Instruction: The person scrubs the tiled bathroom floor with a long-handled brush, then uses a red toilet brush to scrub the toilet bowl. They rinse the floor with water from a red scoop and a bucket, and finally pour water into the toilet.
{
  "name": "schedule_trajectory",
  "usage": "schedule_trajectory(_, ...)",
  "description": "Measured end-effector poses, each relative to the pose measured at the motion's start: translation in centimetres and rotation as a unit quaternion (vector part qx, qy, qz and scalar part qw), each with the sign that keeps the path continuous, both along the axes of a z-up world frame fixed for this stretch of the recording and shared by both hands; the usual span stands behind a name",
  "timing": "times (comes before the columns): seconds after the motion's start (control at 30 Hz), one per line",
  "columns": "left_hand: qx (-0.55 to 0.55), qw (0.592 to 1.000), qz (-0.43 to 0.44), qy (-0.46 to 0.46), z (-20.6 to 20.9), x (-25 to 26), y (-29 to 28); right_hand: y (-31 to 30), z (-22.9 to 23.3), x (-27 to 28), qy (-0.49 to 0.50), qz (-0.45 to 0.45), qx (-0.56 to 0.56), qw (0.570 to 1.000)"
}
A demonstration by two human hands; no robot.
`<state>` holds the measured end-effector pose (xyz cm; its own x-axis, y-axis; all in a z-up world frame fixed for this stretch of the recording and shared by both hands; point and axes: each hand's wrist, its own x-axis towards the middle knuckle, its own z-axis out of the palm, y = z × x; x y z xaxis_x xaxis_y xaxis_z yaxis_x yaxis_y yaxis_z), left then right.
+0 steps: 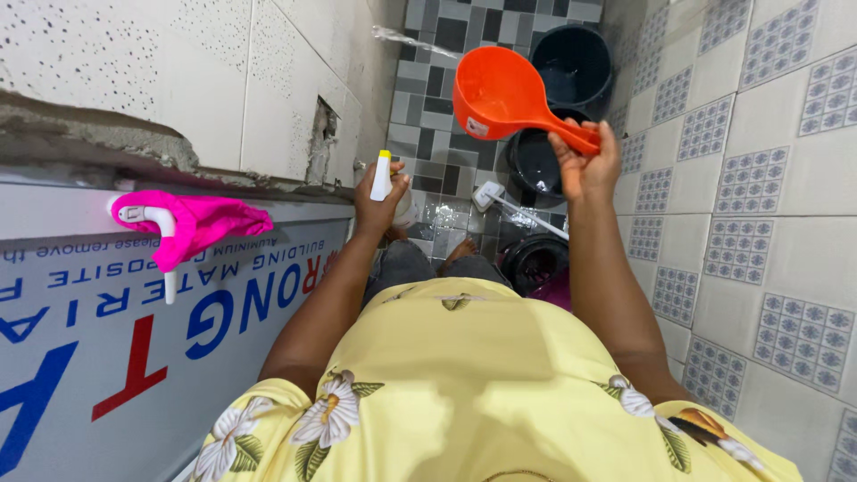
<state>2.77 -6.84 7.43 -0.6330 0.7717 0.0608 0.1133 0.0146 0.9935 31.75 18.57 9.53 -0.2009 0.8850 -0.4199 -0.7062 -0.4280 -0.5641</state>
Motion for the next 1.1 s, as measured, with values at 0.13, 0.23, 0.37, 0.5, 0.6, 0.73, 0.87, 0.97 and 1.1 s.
schedule_trajectory(0.13,0.016,1.000,0.020,0.001,-1.6,-1.6,-0.1,-1.1,-2.5,4.2,-0.049,0.002,0.026,0.998)
schedule_trajectory(0.23,-0.029,0.999,0.037,-0.023,-2.7,-2.6,0.2,-2.5,-3.9,7.3,-0.206,0.010,0.106,0.973)
schedule_trajectory(0.37,-0.036,0.998,0.019,-0.037,-3.7,-3.7,1.5,-5.8,-5.5,10.6,-0.479,0.047,0.205,0.852)
schedule_trajectory(0.5,-0.029,0.999,0.002,-0.046,-3.4,-4.4,3.8,-6.4,-7.0,13.0,-0.766,0.067,0.349,0.536)
schedule_trajectory(0.6,-0.053,0.998,-0.008,-0.015,-2.5,-5.5,5.1,-4.7,-7.1,8.8,-0.748,0.072,0.340,0.565)
schedule_trajectory(0.73,-0.059,0.997,-0.011,-0.040,-2.9,-7.6,7.0,0.8,-1.4,-6.0,-0.698,0.034,0.391,0.600)
schedule_trajectory(0.87,-0.022,0.998,-0.007,-0.054,-3.0,-9.0,7.8,7.3,9.3,-18.6,-0.412,0.030,0.396,0.820)
schedule_trajectory(0.97,-0.034,0.997,-0.023,-0.068,-1.6,-9.6,7.9,10.6,12.8,-22.1,-0.357,0.023,0.376,0.855)
schedule_trajectory(1.1,-0.033,0.998,-0.052,-0.005,0.7,-9.6,6.8,12.3,6.6,-22.7,-0.383,0.020,0.336,0.860)
